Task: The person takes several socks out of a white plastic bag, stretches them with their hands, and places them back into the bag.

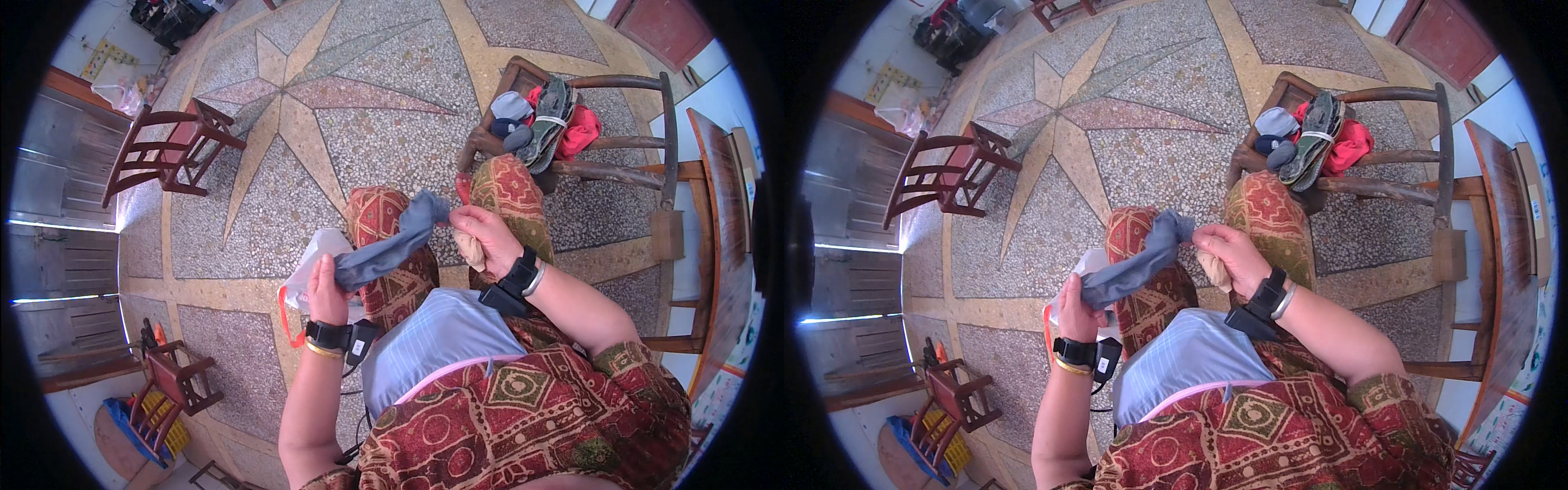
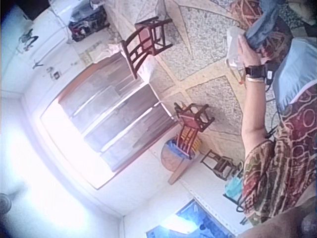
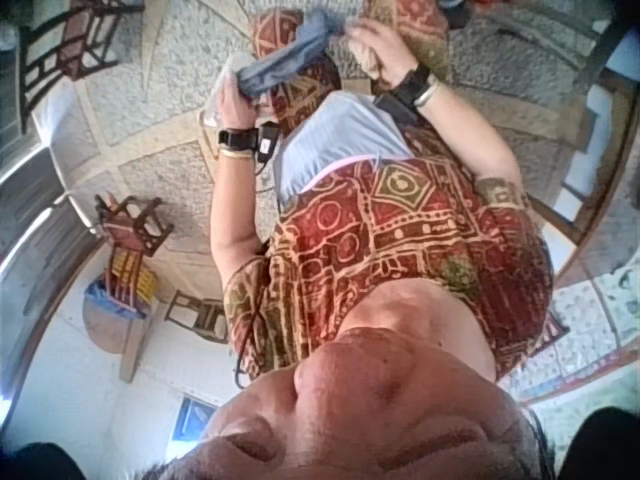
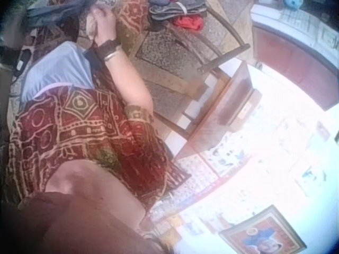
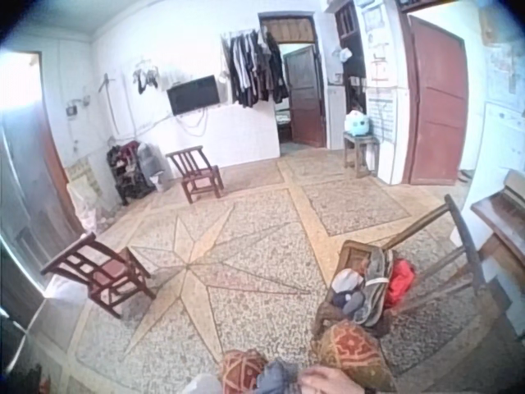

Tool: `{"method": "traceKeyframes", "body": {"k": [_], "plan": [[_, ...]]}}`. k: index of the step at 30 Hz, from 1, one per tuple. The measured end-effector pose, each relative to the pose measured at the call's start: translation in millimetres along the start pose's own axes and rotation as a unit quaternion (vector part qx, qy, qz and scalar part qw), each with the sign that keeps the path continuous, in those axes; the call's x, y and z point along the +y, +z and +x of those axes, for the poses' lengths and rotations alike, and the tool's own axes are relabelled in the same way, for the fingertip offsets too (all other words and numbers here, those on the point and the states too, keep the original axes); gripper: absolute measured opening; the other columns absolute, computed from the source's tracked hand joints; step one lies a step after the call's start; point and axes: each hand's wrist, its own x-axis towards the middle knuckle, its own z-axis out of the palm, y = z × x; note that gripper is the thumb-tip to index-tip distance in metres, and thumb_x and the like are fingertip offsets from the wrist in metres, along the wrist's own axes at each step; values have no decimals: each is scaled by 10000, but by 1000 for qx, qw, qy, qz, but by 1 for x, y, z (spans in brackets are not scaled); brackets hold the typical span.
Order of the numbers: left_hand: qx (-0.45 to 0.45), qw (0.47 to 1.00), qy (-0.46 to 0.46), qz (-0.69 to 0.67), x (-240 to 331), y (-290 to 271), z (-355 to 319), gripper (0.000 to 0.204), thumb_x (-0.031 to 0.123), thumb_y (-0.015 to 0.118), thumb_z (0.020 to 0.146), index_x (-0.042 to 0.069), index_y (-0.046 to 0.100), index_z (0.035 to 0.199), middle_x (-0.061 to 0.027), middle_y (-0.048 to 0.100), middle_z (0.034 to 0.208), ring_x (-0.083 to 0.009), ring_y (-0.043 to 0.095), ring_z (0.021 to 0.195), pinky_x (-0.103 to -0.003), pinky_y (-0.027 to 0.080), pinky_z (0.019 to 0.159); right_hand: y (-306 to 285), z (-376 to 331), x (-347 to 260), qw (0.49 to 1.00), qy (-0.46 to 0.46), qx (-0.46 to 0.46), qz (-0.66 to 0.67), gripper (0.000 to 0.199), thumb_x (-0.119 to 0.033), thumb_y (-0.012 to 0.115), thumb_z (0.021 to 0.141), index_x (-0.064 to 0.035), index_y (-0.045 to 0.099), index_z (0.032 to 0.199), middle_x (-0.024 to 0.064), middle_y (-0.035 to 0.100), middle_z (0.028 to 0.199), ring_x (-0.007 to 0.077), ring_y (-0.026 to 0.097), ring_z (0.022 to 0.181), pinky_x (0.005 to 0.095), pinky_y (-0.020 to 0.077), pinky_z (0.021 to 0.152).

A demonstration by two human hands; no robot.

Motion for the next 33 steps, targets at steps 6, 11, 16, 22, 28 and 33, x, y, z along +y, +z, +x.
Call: {"method": "traceKeyframes", "body": {"k": [6,11,16,22,28,33], "plan": [[25,999,-16,-17,-14,-36,-4,226,342,480,925,124,540,937,4,616,813,-88,583,619,-200,391,408,5,26,20,997,39,-10,-61,209,-207,599,871,-11,611,945,30,629,845,83,581,743,219,460,635],[68,993,-16,-91,-27,-57,-5,258,337,464,930,112,502,1049,-38,615,947,-149,631,751,-235,453,442,3,52,30,988,96,-11,-124,244,-219,608,872,7,579,960,44,621,892,95,583,781,230,471,678],[117,982,-11,-146,-40,-71,-3,336,355,422,941,95,475,1148,-55,609,1003,-154,627,781,-216,424,442,0,66,43,980,-14,32,-198,279,-216,620,863,23,559,993,66,601,898,90,556,805,239,468,652],[71,991,-18,-109,-43,-83,-7,432,401,385,940,71,472,1206,-87,590,1124,-205,603,983,-301,520,702,0,62,37,994,-14,-8,-106,223,-149,604,857,7,557,1009,26,598,878,84,560,777,233,464,658],[68,986,77,-135,-33,-75,-16,304,290,426,948,47,496,1116,-79,595,1042,-191,606,910,-294,520,668,-2,32,-1,996,-55,17,68,128,-108,563,842,-55,547,958,23,557,722,127,532,540,242,443,466],[11,976,57,-210,4,-74,-25,277,273,423,949,39,508,1072,-105,591,1042,-222,581,970,-367,490,832,-5,10,-36,981,-142,38,128,176,-167,519,881,-60,545,1018,35,565,740,123,523,524,257,444,449]]}}
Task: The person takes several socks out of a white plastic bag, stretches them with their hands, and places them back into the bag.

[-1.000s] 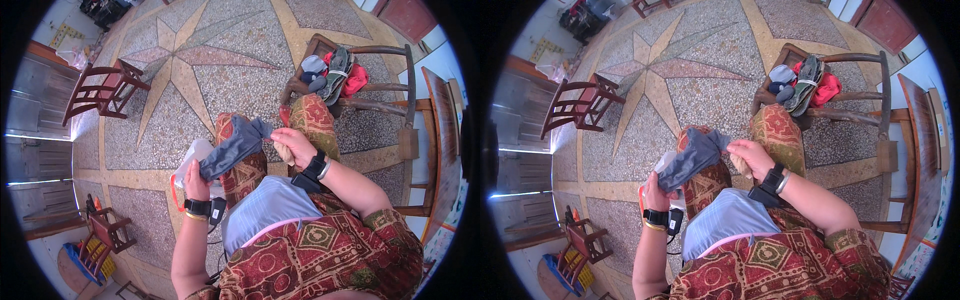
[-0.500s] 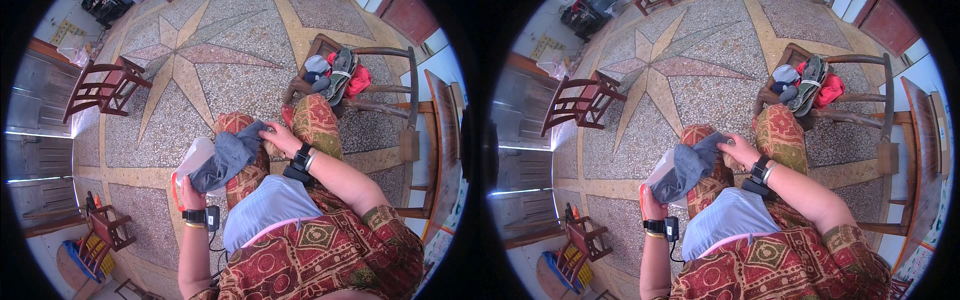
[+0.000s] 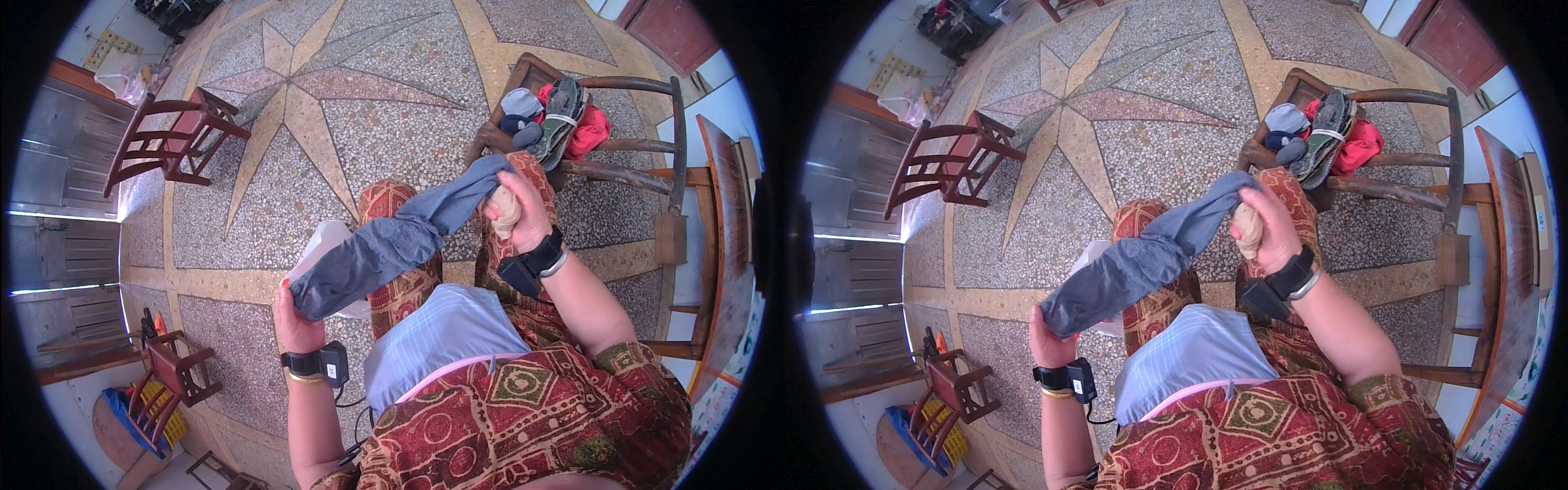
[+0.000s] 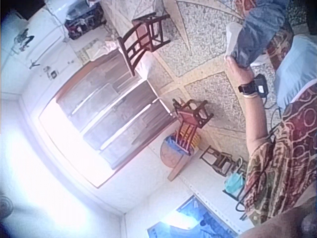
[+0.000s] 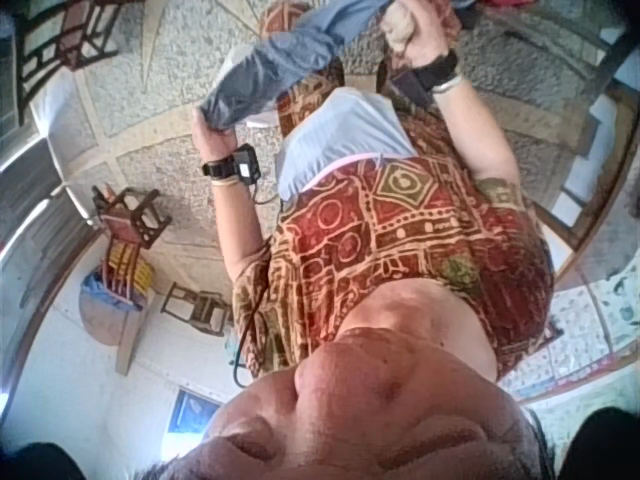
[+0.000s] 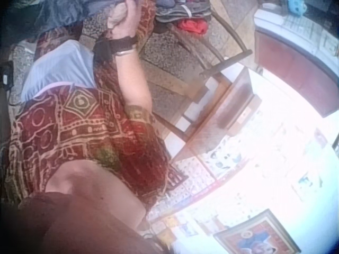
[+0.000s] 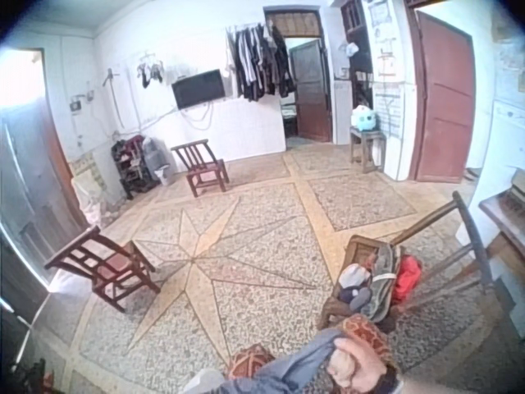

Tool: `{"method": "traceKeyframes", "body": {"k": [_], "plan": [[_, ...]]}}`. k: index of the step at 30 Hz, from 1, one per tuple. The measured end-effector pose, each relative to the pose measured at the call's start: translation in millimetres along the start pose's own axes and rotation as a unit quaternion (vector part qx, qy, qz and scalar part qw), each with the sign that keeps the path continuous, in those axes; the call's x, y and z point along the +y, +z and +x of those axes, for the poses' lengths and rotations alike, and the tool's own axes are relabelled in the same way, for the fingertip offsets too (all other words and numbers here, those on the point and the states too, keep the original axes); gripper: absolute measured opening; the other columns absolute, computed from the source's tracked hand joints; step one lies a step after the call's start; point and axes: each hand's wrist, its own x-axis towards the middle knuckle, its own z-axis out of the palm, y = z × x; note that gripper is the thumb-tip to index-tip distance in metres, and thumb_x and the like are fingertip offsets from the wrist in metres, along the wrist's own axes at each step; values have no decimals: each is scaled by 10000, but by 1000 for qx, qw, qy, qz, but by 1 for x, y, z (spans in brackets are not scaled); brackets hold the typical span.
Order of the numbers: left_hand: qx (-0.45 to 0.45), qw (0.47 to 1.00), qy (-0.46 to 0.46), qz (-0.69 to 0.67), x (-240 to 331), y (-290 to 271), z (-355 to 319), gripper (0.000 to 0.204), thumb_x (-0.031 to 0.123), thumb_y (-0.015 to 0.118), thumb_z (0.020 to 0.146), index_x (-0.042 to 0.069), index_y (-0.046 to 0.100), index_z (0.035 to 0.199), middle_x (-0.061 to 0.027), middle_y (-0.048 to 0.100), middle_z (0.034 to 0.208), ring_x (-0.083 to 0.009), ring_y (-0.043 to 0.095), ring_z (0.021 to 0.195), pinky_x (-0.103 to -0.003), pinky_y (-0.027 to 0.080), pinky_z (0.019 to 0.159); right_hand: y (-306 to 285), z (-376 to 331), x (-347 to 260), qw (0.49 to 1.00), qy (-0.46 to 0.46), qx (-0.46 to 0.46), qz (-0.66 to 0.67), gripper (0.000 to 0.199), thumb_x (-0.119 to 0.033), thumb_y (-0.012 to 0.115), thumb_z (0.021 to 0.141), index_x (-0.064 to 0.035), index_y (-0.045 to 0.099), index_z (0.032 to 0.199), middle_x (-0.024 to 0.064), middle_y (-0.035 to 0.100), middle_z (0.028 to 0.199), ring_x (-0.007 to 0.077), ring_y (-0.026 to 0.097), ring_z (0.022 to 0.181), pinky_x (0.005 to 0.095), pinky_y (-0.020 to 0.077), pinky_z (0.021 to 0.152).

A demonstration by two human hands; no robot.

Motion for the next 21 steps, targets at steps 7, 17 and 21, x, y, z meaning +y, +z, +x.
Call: {"method": "traceKeyframes", "body": {"k": [7,17,21], "plan": [[-135,988,70,5,45,68,-33,252,292,412,950,58,504,962,-123,612,1008,-227,585,899,-374,464,807,29,-21,-20,996,-17,-63,-66,230,-184,506,907,-48,525,1091,32,585,790,99,530,550,241,435,452],[-404,887,-1,225,37,160,-48,86,54,529,884,19,480,945,-83,487,1070,-160,511,960,-298,471,791,98,-71,-10,880,-33,-359,-310,425,-117,624,846,-52,470,1236,27,552,1097,103,516,1018,257,426,872],[-434,840,68,317,31,166,-44,157,76,544,880,10,558,1022,-85,478,1104,-155,509,998,-276,483,779,99,-70,-13,848,-92,-304,-424,366,-97,658,813,-32,516,1143,26,590,1012,104,549,954,259,443,850]]}}
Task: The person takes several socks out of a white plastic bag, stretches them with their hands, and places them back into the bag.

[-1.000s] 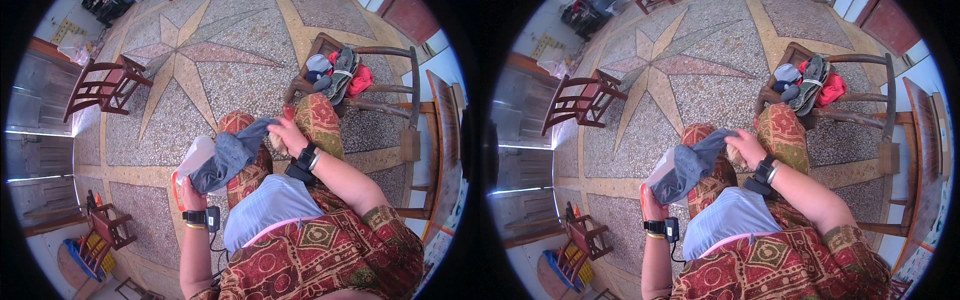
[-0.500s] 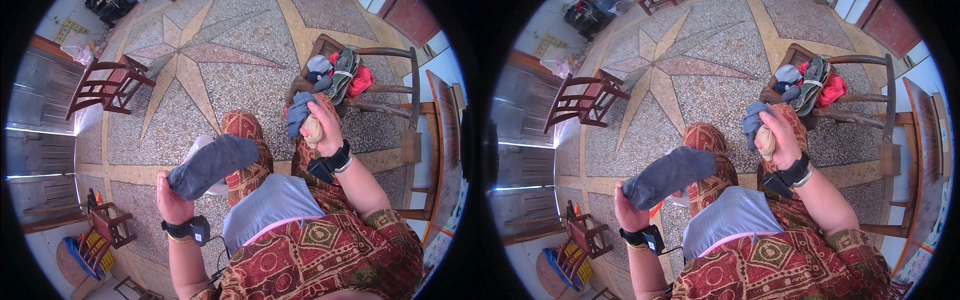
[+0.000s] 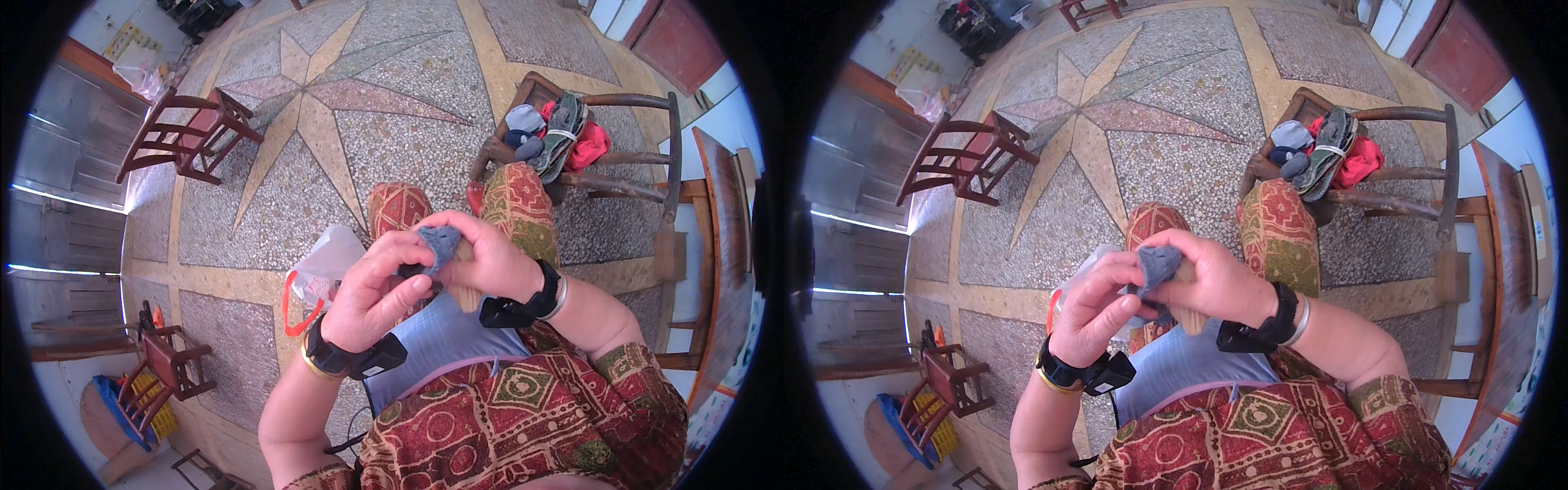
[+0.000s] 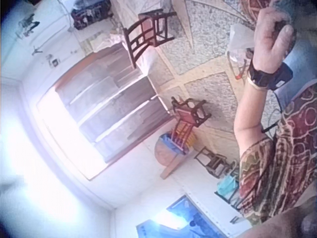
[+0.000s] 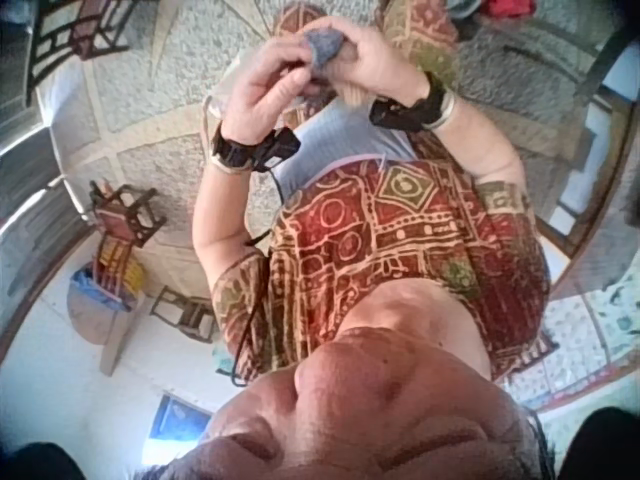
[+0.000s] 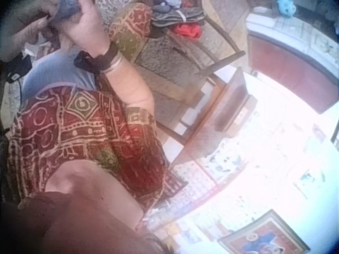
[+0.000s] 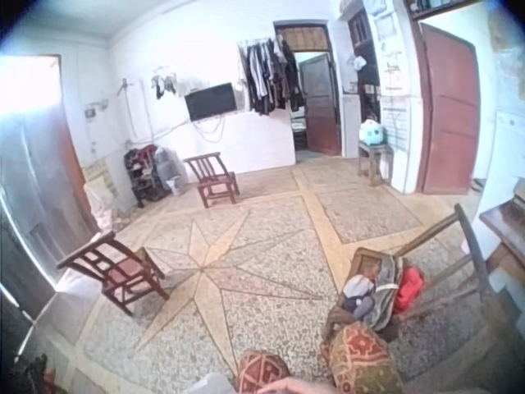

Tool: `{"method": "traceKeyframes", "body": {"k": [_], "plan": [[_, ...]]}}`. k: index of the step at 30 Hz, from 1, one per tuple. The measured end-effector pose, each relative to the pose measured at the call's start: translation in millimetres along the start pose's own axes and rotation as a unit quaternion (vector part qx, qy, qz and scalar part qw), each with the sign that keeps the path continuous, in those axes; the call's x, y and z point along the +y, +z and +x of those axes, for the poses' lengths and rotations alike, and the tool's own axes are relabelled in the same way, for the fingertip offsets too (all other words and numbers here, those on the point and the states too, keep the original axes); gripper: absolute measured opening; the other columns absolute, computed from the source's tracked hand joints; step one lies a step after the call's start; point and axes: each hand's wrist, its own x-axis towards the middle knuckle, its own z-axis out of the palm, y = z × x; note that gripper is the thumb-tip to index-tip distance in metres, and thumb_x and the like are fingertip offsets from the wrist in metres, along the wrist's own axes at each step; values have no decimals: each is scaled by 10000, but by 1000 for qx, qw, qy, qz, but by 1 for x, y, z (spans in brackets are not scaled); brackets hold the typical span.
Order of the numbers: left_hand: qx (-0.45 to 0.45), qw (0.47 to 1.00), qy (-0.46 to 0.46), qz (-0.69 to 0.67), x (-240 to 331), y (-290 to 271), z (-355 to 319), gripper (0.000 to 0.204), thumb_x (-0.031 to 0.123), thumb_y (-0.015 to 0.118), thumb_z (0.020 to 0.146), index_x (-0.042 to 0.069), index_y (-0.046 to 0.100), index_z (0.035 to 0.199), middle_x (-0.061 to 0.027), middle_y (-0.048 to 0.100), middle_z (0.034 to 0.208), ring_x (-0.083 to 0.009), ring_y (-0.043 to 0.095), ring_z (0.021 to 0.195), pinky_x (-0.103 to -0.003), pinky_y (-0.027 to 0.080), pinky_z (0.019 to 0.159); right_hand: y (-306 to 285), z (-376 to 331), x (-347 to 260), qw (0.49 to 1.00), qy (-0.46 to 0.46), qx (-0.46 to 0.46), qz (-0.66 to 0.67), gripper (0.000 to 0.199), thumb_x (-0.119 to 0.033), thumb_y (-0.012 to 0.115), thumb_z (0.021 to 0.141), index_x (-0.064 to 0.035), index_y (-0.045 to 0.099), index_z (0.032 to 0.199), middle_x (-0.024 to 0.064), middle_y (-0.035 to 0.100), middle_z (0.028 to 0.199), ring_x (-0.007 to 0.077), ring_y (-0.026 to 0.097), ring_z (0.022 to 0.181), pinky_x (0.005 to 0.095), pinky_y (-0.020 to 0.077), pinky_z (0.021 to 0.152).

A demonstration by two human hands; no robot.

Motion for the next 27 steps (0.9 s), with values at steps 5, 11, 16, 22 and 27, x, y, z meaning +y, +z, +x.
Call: {"method": "traceKeyframes", "body": {"k": [5,11,16,22,27], "plan": [[100,992,72,-23,-13,-19,3,428,167,612,850,24,462,1224,-108,447,1248,-195,446,1151,-339,384,962,-11,4,-2,976,60,-5,208,277,-54,635,816,-17,544,1075,25,603,988,94,564,924,253,454,829],[-98,992,55,55,-35,-15,3,951,214,816,640,38,261,1392,-124,411,1344,-228,391,1243,-353,278,1048,-24,5,-22,979,5,-163,125,193,-42,593,835,-18,583,1026,41,609,1001,114,572,943,258,449,845],[-191,977,-78,64,-48,-14,-21,427,166,741,736,17,567,1098,-89,633,924,-140,589,868,-286,465,788,-34,-10,-19,943,-3,-123,309,208,-67,656,796,-5,596,985,99,621,987,171,601,911,286,466,824],[-20,963,-255,82,-72,-43,-67,339,167,717,774,6,583,1040,-17,616,848,-82,556,802,-246,456,728,-63,-24,34,973,95,-8,211,255,-43,657,791,3,574,1028,86,616,1002,144,594,921,272,472,812],[107,951,-268,-110,-115,-64,-90,328,154,693,798,38,574,1080,17,600,939,-88,548,868,-252,454,774,-55,-30,92,958,149,86,231,219,-1,552,839,9,547,1057,111,618,1009,179,608,918,293,482,839]]}}
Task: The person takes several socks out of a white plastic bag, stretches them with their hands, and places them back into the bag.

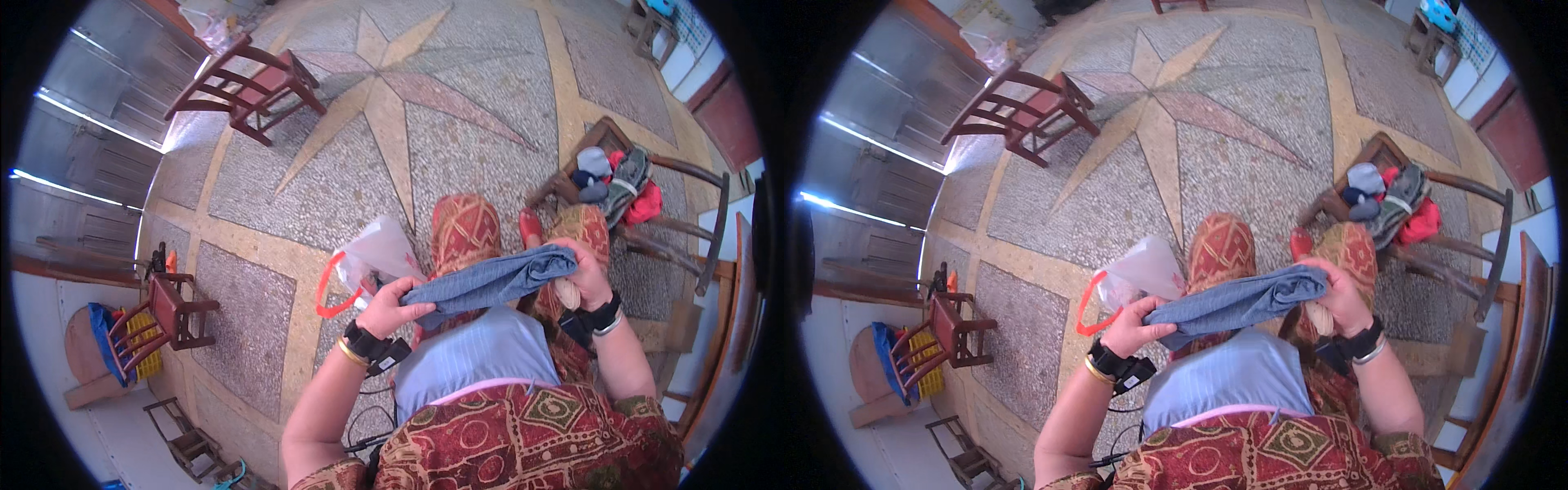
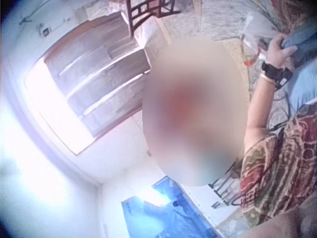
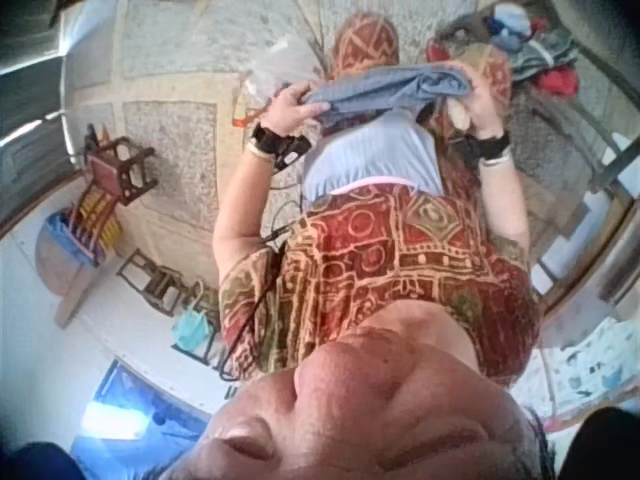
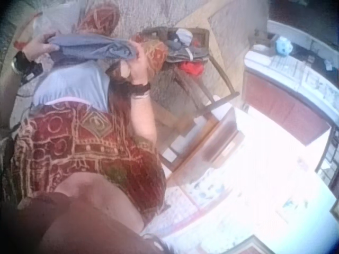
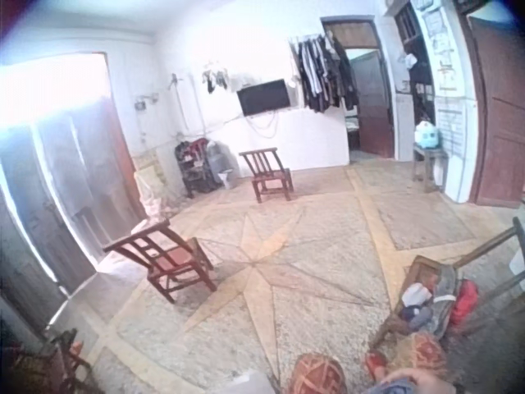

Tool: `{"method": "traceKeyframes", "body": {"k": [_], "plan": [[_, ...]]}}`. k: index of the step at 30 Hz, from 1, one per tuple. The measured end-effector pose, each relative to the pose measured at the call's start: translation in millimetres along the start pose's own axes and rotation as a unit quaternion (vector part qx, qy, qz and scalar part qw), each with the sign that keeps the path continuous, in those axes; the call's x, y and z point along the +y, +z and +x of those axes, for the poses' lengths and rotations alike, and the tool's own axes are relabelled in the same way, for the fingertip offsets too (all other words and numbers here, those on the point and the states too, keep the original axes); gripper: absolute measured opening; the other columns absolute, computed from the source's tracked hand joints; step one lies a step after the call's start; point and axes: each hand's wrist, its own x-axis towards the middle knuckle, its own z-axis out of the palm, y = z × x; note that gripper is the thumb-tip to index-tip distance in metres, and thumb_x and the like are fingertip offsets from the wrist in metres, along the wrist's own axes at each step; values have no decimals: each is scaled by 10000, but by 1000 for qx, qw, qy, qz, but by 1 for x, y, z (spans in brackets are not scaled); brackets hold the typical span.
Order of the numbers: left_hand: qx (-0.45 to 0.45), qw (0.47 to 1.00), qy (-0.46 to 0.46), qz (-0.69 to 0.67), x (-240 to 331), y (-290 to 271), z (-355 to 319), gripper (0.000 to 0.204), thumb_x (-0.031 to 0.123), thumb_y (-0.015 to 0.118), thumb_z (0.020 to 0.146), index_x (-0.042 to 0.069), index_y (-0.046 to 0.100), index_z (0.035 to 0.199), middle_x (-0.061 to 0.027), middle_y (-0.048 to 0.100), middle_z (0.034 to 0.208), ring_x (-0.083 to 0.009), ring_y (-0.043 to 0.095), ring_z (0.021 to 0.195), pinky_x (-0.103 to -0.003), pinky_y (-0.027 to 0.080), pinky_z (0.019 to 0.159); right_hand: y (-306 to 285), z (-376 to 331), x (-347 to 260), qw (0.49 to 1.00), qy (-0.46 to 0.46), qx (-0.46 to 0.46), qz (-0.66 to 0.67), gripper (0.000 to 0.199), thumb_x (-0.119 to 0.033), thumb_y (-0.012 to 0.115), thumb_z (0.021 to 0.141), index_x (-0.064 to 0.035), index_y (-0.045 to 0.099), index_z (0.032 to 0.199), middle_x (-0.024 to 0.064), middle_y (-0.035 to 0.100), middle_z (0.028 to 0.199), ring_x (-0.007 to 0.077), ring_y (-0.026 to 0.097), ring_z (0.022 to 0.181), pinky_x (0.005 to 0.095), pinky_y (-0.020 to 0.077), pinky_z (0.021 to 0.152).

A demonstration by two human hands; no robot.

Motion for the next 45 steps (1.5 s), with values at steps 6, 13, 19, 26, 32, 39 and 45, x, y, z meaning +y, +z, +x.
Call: {"method": "traceKeyframes", "body": {"k": [6,13,19,26,32,39,45], "plan": [[142,987,28,-68,-8,-12,32,267,168,633,852,52,558,1080,16,572,963,-91,519,914,-259,436,825,-1,34,28,997,41,56,-31,308,-23,527,863,6,502,1169,64,595,1047,150,572,951,272,447,859],[106,992,53,36,19,3,23,243,167,615,864,38,558,1062,10,589,942,-75,536,870,-238,456,777,-2,29,27,958,-50,133,-251,513,-48,634,772,30,439,1240,159,525,1196,213,518,1090,316,406,936],[57,959,136,241,71,37,11,284,126,642,827,18,549,1072,-52,604,856,-101,568,770,-266,473,687,32,6,-19,845,-260,106,-455,543,-82,681,725,17,467,1215,180,526,1206,278,510,1136,348,393,963],[-82,913,209,339,102,74,7,348,129,657,791,28,532,1100,-131,611,875,-209,616,808,-304,483,713,88,-4,-38,914,-132,-181,-338,519,-191,714,748,5,517,1186,162,584,1120,245,578,1028,319,447,869],[-53,979,176,87,80,77,14,549,93,685,792,50,395,1256,-65,567,1028,-140,574,898,-284,479,778,81,-3,-24,958,-36,-127,-255,275,-145,659,813,18,602,1028,56,643,853,88,592,765,242,475,664],[-7,996,85,-35,59,67,31,487,124,660,828,-9,426,1234,-64,525,1122,-135,507,1024,-268,441,852,84,3,-23,990,19,-53,-125,225,-158,556,896,11,600,1038,-15,588,824,32,515,728,205,435,623],[25,990,127,-48,44,65,31,127,86,582,874,36,579,991,8,598,927,-69,533,849,-221,438,761,79,-1,-15,989,6,-49,-137,281,-172,505,927,26,571,1114,-28,586,857,31,509,760,197,431,645]]}}
